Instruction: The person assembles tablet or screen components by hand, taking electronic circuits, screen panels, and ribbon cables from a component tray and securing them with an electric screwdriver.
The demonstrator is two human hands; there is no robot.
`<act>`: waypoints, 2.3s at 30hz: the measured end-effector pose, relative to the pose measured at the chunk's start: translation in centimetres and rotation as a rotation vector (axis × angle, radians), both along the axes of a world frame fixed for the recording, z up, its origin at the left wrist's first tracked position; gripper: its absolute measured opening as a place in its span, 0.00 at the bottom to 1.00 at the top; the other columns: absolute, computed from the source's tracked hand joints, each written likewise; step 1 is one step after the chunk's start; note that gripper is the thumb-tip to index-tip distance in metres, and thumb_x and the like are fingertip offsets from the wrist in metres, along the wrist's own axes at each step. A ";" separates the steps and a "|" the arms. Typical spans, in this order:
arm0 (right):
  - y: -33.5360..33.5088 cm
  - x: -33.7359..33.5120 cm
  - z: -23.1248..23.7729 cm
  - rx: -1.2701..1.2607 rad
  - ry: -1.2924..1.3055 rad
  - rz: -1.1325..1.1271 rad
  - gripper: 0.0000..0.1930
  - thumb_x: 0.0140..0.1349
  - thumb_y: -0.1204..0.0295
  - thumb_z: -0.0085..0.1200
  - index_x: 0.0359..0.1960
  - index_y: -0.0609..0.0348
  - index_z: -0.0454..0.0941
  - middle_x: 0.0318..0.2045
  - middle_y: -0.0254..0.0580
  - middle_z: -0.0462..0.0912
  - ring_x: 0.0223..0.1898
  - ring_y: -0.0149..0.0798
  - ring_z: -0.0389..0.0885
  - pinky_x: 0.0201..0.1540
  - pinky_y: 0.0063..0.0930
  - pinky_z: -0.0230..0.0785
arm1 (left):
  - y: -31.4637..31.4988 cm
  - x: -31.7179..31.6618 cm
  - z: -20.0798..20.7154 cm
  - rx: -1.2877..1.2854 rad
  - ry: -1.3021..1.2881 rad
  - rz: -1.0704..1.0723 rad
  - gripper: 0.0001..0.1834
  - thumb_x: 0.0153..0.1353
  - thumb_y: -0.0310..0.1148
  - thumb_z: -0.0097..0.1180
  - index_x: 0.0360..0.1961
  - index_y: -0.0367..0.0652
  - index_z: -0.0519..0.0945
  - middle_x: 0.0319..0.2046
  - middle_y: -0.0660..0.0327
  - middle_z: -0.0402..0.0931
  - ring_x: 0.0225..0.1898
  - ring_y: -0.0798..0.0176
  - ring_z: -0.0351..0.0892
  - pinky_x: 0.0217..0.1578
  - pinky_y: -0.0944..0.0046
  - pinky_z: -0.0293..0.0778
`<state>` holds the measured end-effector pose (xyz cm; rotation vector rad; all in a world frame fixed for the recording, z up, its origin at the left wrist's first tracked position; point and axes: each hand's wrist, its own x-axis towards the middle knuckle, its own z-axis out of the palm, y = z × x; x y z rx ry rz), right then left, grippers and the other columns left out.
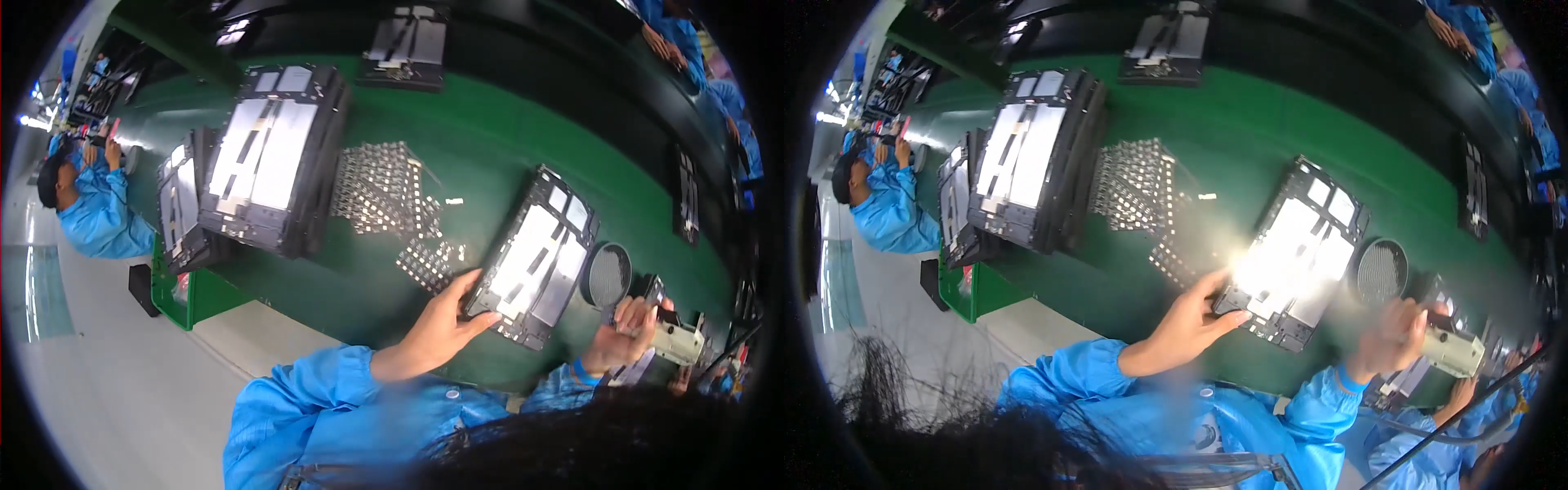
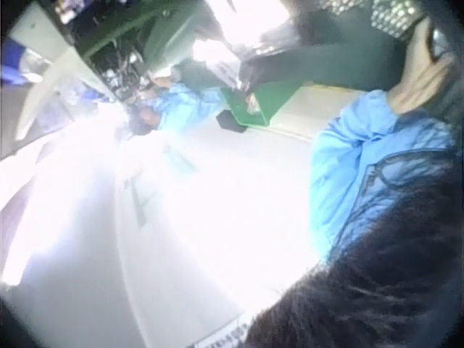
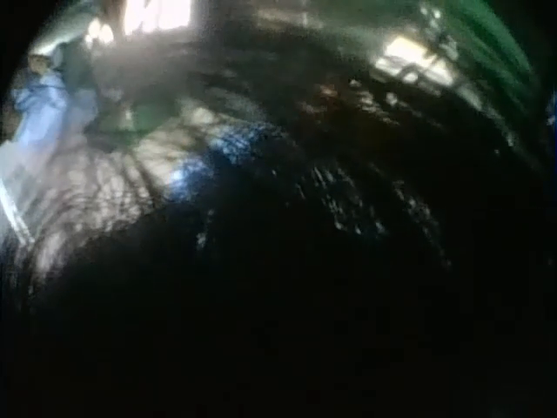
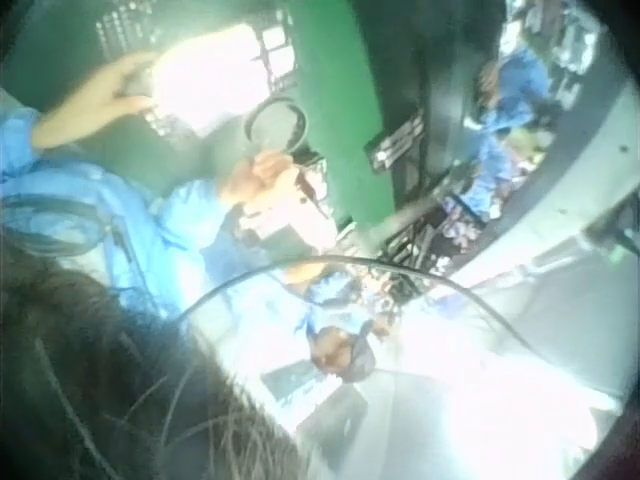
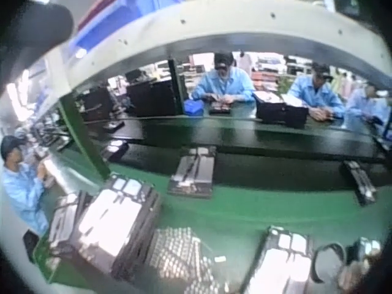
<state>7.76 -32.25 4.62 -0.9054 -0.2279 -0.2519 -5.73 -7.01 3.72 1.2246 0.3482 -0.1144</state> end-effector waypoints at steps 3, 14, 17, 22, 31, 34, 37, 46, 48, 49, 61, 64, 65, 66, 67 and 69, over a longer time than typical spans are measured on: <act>0.6 -0.7 0.6 0.000 0.025 -0.144 0.15 0.69 0.75 0.44 0.57 0.59 0.66 0.18 0.26 0.57 0.19 0.22 0.56 0.26 0.20 0.54 | 2.2 0.1 1.8 1.061 -0.162 -0.191 0.32 0.61 0.40 0.66 0.63 0.40 0.70 0.46 0.53 0.73 0.44 0.54 0.79 0.44 0.57 0.78; 0.5 -1.2 0.9 -0.090 -0.087 -0.037 0.15 0.68 0.74 0.45 0.56 0.58 0.67 0.19 0.28 0.60 0.18 0.24 0.58 0.24 0.21 0.57 | 7.3 7.3 -0.8 1.270 -0.465 -0.315 0.10 0.52 0.30 0.67 0.35 0.43 0.80 0.34 0.62 0.75 0.39 0.53 0.76 0.45 0.56 0.69; 0.5 -1.3 0.8 -0.100 -0.057 -0.077 0.17 0.67 0.73 0.46 0.58 0.59 0.68 0.18 0.29 0.61 0.16 0.24 0.59 0.24 0.22 0.58 | 6.9 7.3 -0.2 1.201 -0.469 -0.399 0.09 0.54 0.26 0.68 0.35 0.40 0.81 0.27 0.63 0.80 0.32 0.59 0.80 0.41 0.61 0.72; 1.0 -0.8 0.3 -0.191 -0.095 -0.071 0.18 0.66 0.74 0.47 0.57 0.63 0.68 0.17 0.31 0.61 0.14 0.25 0.58 0.19 0.24 0.59 | 5.5 6.9 0.0 0.475 0.041 -0.418 0.07 0.58 0.20 0.66 0.37 0.34 0.82 0.32 0.58 0.86 0.34 0.71 0.84 0.35 0.74 0.75; 0.4 -0.6 0.7 -0.243 -0.137 -0.175 0.17 0.64 0.75 0.49 0.55 0.63 0.69 0.17 0.32 0.62 0.13 0.26 0.60 0.18 0.25 0.59 | 4.4 7.4 -0.6 0.584 -0.163 -0.400 0.08 0.54 0.20 0.68 0.36 0.34 0.84 0.31 0.57 0.82 0.31 0.66 0.86 0.31 0.71 0.77; 0.5 0.3 0.8 -0.234 -0.123 -0.317 0.16 0.63 0.78 0.50 0.53 0.64 0.70 0.18 0.33 0.66 0.12 0.27 0.61 0.16 0.26 0.60 | 4.7 7.3 -1.0 0.607 -0.185 -0.456 0.08 0.55 0.19 0.68 0.36 0.33 0.84 0.33 0.58 0.81 0.32 0.68 0.85 0.32 0.73 0.77; 0.2 1.2 1.3 -0.226 -0.092 -0.446 0.15 0.62 0.79 0.52 0.51 0.66 0.71 0.16 0.34 0.66 0.12 0.27 0.62 0.16 0.26 0.62 | 5.0 7.2 -1.0 0.446 -0.055 -0.438 0.08 0.55 0.18 0.67 0.37 0.32 0.82 0.35 0.59 0.79 0.32 0.69 0.84 0.32 0.73 0.77; -1.8 1.4 1.6 -0.361 -0.001 -0.776 0.16 0.63 0.77 0.52 0.51 0.70 0.68 0.16 0.33 0.62 0.12 0.26 0.61 0.17 0.24 0.58 | 4.2 8.9 0.1 0.266 0.272 -0.475 0.17 0.57 0.16 0.65 0.38 0.38 0.67 0.35 0.60 0.73 0.32 0.68 0.82 0.32 0.68 0.82; -1.9 1.5 1.2 -0.347 0.012 -0.763 0.16 0.61 0.78 0.55 0.50 0.68 0.70 0.16 0.33 0.65 0.13 0.26 0.63 0.17 0.24 0.59 | 4.1 8.8 -0.1 0.262 0.277 -0.450 0.18 0.56 0.19 0.67 0.40 0.38 0.68 0.34 0.58 0.74 0.29 0.67 0.82 0.31 0.68 0.81; -1.9 1.6 0.9 -0.340 0.028 -0.744 0.16 0.60 0.80 0.58 0.49 0.67 0.71 0.17 0.34 0.69 0.13 0.26 0.65 0.17 0.23 0.61 | 4.1 8.6 -0.2 0.267 0.278 -0.459 0.18 0.56 0.19 0.67 0.40 0.38 0.68 0.34 0.58 0.74 0.29 0.67 0.82 0.31 0.68 0.81; -2.4 2.9 -1.8 -0.310 0.043 -0.691 0.16 0.59 0.81 0.60 0.49 0.66 0.74 0.21 0.35 0.72 0.16 0.26 0.67 0.19 0.22 0.60 | 4.6 7.8 -1.7 0.313 0.176 -0.440 0.16 0.58 0.13 0.61 0.45 0.34 0.70 0.36 0.58 0.74 0.34 0.67 0.84 0.35 0.70 0.83; -2.4 2.9 -2.1 -0.308 0.029 -0.655 0.16 0.59 0.81 0.60 0.49 0.65 0.73 0.22 0.35 0.72 0.16 0.26 0.67 0.19 0.22 0.60 | 4.3 7.7 -1.6 0.321 0.181 -0.419 0.17 0.58 0.13 0.61 0.45 0.34 0.70 0.37 0.58 0.74 0.35 0.68 0.83 0.35 0.69 0.83; -2.4 2.9 -2.1 -0.310 0.031 -0.655 0.16 0.59 0.81 0.60 0.49 0.65 0.73 0.22 0.35 0.72 0.16 0.26 0.67 0.19 0.22 0.60 | 4.3 7.6 -1.7 0.319 0.182 -0.419 0.17 0.58 0.13 0.61 0.45 0.34 0.70 0.37 0.58 0.74 0.35 0.68 0.83 0.35 0.69 0.83; -2.3 2.9 -2.1 -0.297 0.025 -0.659 0.16 0.59 0.82 0.60 0.49 0.65 0.73 0.22 0.35 0.72 0.16 0.26 0.67 0.19 0.22 0.60 | 4.4 7.5 -1.7 0.321 0.182 -0.418 0.17 0.58 0.13 0.61 0.45 0.34 0.70 0.37 0.58 0.74 0.35 0.68 0.83 0.35 0.69 0.83; -2.2 3.0 -2.2 -0.284 0.019 -0.662 0.16 0.59 0.82 0.60 0.49 0.65 0.73 0.22 0.35 0.72 0.16 0.26 0.67 0.19 0.21 0.60 | 4.5 7.4 -1.8 0.323 0.183 -0.415 0.17 0.58 0.13 0.62 0.45 0.34 0.70 0.37 0.58 0.74 0.35 0.69 0.82 0.35 0.69 0.83; -2.0 3.2 -2.0 -0.336 0.049 -0.690 0.16 0.59 0.81 0.58 0.49 0.65 0.72 0.19 0.34 0.69 0.14 0.26 0.64 0.18 0.23 0.60 | 4.4 7.5 -1.6 0.329 0.198 -0.418 0.17 0.58 0.13 0.61 0.45 0.33 0.70 0.37 0.58 0.74 0.35 0.70 0.81 0.35 0.69 0.83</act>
